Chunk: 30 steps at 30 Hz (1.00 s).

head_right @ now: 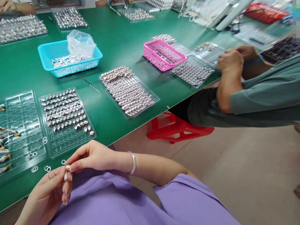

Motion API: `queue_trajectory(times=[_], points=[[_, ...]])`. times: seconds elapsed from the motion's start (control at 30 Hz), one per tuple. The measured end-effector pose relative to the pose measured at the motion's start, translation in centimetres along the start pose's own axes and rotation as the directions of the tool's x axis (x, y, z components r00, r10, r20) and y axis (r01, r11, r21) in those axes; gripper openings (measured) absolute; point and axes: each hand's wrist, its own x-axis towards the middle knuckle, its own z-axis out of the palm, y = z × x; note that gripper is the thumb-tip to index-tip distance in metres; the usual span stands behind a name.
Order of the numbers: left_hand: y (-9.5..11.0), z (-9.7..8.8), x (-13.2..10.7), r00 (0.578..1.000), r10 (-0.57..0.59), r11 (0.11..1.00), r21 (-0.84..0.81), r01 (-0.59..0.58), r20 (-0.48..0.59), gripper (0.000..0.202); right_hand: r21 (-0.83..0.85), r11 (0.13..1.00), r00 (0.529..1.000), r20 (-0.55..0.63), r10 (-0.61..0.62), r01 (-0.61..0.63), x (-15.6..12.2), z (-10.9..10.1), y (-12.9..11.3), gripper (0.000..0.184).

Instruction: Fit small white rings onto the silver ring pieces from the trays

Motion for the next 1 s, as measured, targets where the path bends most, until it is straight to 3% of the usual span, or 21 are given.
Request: queue_trajectory(times=[0.1,0.17,0.37,0.47,0.77,1.0], points=[[-0.3,-0.2,0.2,0.997,0.077,0.994,0.083,-0.077,-0.004,0.041,-0.271,0.931,0.961,-0.066,-0.27,0.243,-0.8,0.4,-0.1,0.02],[-0.6,-0.5,0.2,0.99,0.142,0.979,0.149,-0.142,0.008,0.041,-0.352,0.874,0.921,-0.072,-0.382,0.335,-1.1,0.8,0.2,0.019],[-1.6,-2.0,0.2,0.96,0.275,0.89,0.365,-0.275,0.054,0.036,-0.416,0.755,0.79,-0.126,-0.6,0.507,-1.2,2.0,1.9,0.012],[-1.6,-2.2,0.0,0.957,0.284,0.881,0.378,-0.284,0.056,0.036,-0.415,0.737,0.757,-0.155,-0.635,0.533,-1.1,2.3,2.5,0.012],[-1.3,-2.1,-0.1,0.952,0.294,0.832,0.468,-0.299,0.086,0.035,-0.413,0.739,0.757,-0.158,-0.634,0.533,-1.3,2.2,2.8,0.011],[-1.1,-2.0,-0.1,0.956,0.279,0.825,0.489,-0.284,0.084,0.038,-0.396,0.781,0.809,-0.141,-0.571,0.483,-1.4,2.0,2.9,0.013]])
